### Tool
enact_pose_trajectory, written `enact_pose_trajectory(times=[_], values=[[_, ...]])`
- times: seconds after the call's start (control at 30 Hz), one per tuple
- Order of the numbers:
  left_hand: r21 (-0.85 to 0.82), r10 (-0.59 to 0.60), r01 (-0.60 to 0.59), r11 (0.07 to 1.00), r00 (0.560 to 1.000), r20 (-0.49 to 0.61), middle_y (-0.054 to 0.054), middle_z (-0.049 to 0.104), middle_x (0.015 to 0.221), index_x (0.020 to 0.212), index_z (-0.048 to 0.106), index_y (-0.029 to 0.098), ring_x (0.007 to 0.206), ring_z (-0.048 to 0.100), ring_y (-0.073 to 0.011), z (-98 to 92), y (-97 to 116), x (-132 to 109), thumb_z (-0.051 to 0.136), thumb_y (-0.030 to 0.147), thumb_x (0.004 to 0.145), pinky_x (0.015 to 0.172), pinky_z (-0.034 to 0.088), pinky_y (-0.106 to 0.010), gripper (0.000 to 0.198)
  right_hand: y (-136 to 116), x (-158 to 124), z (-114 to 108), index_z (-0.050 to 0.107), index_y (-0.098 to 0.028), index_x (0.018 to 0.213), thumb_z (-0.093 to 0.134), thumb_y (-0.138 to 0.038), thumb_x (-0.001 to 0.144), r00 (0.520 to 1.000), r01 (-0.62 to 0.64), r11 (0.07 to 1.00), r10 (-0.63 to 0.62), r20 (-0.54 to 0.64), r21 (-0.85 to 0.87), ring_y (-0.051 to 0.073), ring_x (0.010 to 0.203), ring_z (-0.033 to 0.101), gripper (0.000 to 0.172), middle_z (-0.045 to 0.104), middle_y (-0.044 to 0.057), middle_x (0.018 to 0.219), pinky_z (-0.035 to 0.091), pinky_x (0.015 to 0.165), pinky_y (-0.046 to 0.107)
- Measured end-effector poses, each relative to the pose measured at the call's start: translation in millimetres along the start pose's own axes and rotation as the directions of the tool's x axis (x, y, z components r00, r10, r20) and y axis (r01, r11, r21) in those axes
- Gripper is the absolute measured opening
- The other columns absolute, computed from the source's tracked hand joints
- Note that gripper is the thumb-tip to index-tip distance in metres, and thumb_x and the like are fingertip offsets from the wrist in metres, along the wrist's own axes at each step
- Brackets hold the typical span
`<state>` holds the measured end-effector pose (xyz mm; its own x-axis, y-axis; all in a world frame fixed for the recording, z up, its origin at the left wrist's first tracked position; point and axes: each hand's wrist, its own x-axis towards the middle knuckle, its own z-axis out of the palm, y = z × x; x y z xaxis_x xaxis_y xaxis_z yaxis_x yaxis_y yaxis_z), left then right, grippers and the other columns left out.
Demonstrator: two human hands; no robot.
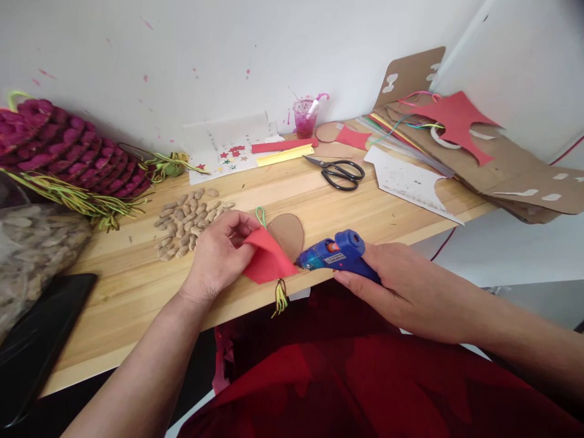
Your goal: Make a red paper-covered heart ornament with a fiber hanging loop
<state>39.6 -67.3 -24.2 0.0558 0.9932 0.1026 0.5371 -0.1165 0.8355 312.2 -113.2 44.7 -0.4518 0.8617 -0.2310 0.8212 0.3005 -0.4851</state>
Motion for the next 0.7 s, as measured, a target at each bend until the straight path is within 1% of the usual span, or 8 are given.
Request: enact_pose_trajectory(times=[0.13, 0.23, 0.27, 0.33, 0.43, 0.53, 0.6, 0.7], values=[[0.036, 0.014, -0.009, 0.999, 0.990, -0.140, 0.000, 0.059, 0.087, 0.118, 0.054, 0.023, 0.076, 0.061, -0.0153, 7.1, 1.7, -4.6, 0.067, 0.026, 0.077, 0.065, 0.054, -0.027, 0.043, 10.2, -5.0, -6.2, 0.054, -0.021, 0.074, 0.048, -0.049, 0.097, 0.999, -0.036, 0.996, 0.037, -0.002, 0.081, 0.016, 0.058, 0.054, 0.036, 0.064, 0.003, 0.070, 0.037, 0.054, 0.029], [-0.034, 0.013, -0.020, 0.999, 0.980, -0.198, -0.001, 0.058, 0.094, 0.117, 0.047, 0.023, 0.085, 0.066, -0.0173, 13.6, 1.8, -10.9, 0.071, 0.029, 0.078, 0.068, 0.058, -0.028, 0.046, 25.3, -4.5, -8.2, 0.049, -0.021, 0.067, 0.052, -0.055, 0.094, 0.986, -0.150, 0.959, 0.162, -0.031, 0.241, 0.014, 0.050, 0.050, 0.043, 0.058, 0.001, 0.059, 0.037, 0.048, 0.028], [-0.049, 0.009, -0.019, 0.999, 0.980, -0.199, -0.001, 0.059, 0.093, 0.113, 0.046, 0.023, 0.088, 0.067, -0.0178, 15.5, 1.8, -13.4, 0.071, 0.029, 0.079, 0.070, 0.059, -0.028, 0.043, 30.8, -3.0, -7.9, 0.049, -0.021, 0.068, 0.054, -0.056, 0.093, 0.976, -0.192, 0.921, 0.217, -0.036, 0.340, 0.013, 0.047, 0.049, 0.044, 0.055, -0.001, 0.056, 0.037, 0.046, 0.027], [-0.052, 0.009, -0.019, 0.998, 0.982, -0.188, -0.001, 0.060, 0.093, 0.107, 0.045, 0.024, 0.089, 0.069, -0.0181, 18.5, 2.1, -18.8, 0.071, 0.028, 0.081, 0.074, 0.060, -0.030, 0.037, 40.8, 1.8, -5.6, 0.052, -0.021, 0.074, 0.056, -0.059, 0.091, 0.947, -0.237, 0.781, 0.318, -0.042, 0.579, 0.011, 0.042, 0.047, 0.042, 0.051, -0.003, 0.055, 0.034, 0.040, 0.026], [0.064, 0.068, -0.059, 0.996, 0.987, -0.149, -0.003, 0.065, 0.098, 0.104, 0.048, 0.024, 0.089, 0.070, -0.0180, 21.1, 3.3, -25.8, 0.066, 0.025, 0.086, 0.078, 0.061, -0.033, 0.025, 51.1, 9.9, 0.8, 0.055, -0.021, 0.085, 0.059, -0.057, 0.090, 0.922, -0.180, 0.523, 0.384, -0.042, 0.833, 0.008, 0.036, 0.043, 0.037, 0.048, -0.006, 0.056, 0.026, 0.033, 0.023], [0.317, 0.270, -0.234, 0.919, 0.960, -0.076, -0.006, 0.070, 0.109, 0.108, 0.057, 0.023, 0.101, 0.068, -0.0214, 23.3, 3.6, -30.2, 0.059, 0.020, 0.091, 0.091, 0.057, -0.040, 0.017, 55.3, 15.5, 8.0, 0.055, -0.020, 0.085, 0.062, -0.055, 0.090, 0.935, -0.128, 0.377, 0.354, -0.015, 0.917, 0.007, 0.034, 0.041, 0.036, 0.047, -0.007, 0.055, 0.022, 0.032, 0.021], [0.445, 0.412, -0.364, 0.818, 0.911, -0.013, -0.009, 0.070, 0.117, 0.118, 0.059, 0.022, 0.111, 0.064, -0.0241, 25.7, 2.1, -31.3, 0.057, 0.017, 0.093, 0.100, 0.052, -0.044, 0.026, 55.5, 17.9, 12.0, 0.055, -0.020, 0.084, 0.063, -0.054, 0.089, 0.943, -0.104, 0.321, 0.333, -0.010, 0.941, 0.006, 0.035, 0.042, 0.036, 0.047, -0.007, 0.055, 0.023, 0.031, 0.020], [0.537, 0.511, -0.463, 0.705, 0.857, 0.067, -0.012, 0.068, 0.127, 0.128, 0.057, 0.017, 0.117, 0.060, -0.0266, 30.4, -1.9, -31.4, 0.055, 0.014, 0.094, 0.104, 0.051, -0.046, 0.035, 54.4, 21.3, 16.2, 0.055, -0.020, 0.083, 0.065, -0.053, 0.088, 0.945, -0.084, 0.262, 0.328, -0.007, 0.961, 0.006, 0.035, 0.042, 0.036, 0.048, -0.006, 0.055, 0.023, 0.031, 0.019]])
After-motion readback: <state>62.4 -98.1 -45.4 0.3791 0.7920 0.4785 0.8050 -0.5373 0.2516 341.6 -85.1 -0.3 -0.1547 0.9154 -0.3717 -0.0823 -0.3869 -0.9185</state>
